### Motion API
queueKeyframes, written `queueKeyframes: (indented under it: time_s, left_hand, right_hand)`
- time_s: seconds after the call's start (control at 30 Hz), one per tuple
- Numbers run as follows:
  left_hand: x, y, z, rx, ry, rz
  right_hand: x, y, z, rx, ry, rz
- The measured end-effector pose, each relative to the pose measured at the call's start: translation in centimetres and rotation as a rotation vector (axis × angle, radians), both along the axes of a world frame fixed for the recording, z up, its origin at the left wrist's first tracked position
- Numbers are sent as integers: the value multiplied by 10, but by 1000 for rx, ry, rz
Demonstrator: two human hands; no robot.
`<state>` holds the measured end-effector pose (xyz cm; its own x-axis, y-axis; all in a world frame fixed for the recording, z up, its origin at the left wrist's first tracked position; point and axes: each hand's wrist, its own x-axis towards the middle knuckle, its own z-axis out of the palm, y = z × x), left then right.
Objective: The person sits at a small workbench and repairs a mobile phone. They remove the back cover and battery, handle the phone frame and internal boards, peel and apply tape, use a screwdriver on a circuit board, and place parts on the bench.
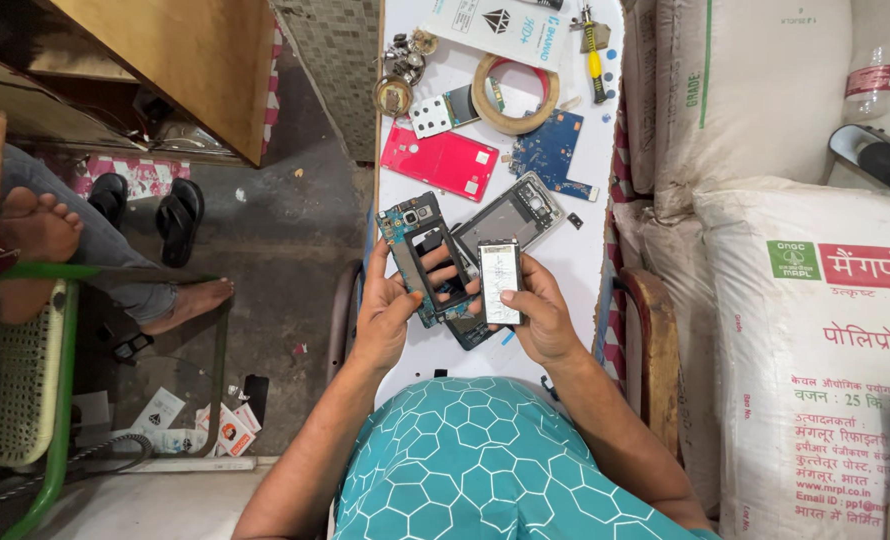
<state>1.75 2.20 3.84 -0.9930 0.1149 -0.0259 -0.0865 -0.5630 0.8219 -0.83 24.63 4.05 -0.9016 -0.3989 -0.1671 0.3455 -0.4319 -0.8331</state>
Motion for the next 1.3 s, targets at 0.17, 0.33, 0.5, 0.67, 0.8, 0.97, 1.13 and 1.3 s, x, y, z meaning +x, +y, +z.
queueKeyframes:
  time_s: [0.17, 0.33, 0.5, 0.67, 0.8, 0.97, 1.13, 1.3]
  left_hand:
    - [0, 1, -1, 7, -12, 1]
    - [1, 1, -2, 11, -17, -6]
    - [4, 11, -9, 49, -28, -32]
    - [8, 19, -22, -5, 20, -18]
    - [8, 18, -29, -29, 47, -13]
    - [9, 21, -31, -4, 36, -13]
    - [9, 26, -32, -54, 82, 10]
    - [9, 26, -37, -45, 69, 26]
  right_hand:
    - [2, 4, -7, -28, -2, 15]
    - [3, 9, -16, 31, 64, 10]
    - [1, -4, -11, 318, 450, -121]
    - [-2, -19, 10, 617, 419, -143]
    - [0, -21, 17, 628, 531, -126]
    - [3, -21, 13, 533, 421, -98]
    - [7, -29, 23, 825, 352, -109]
    - [8, -35, 39, 832, 460, -145]
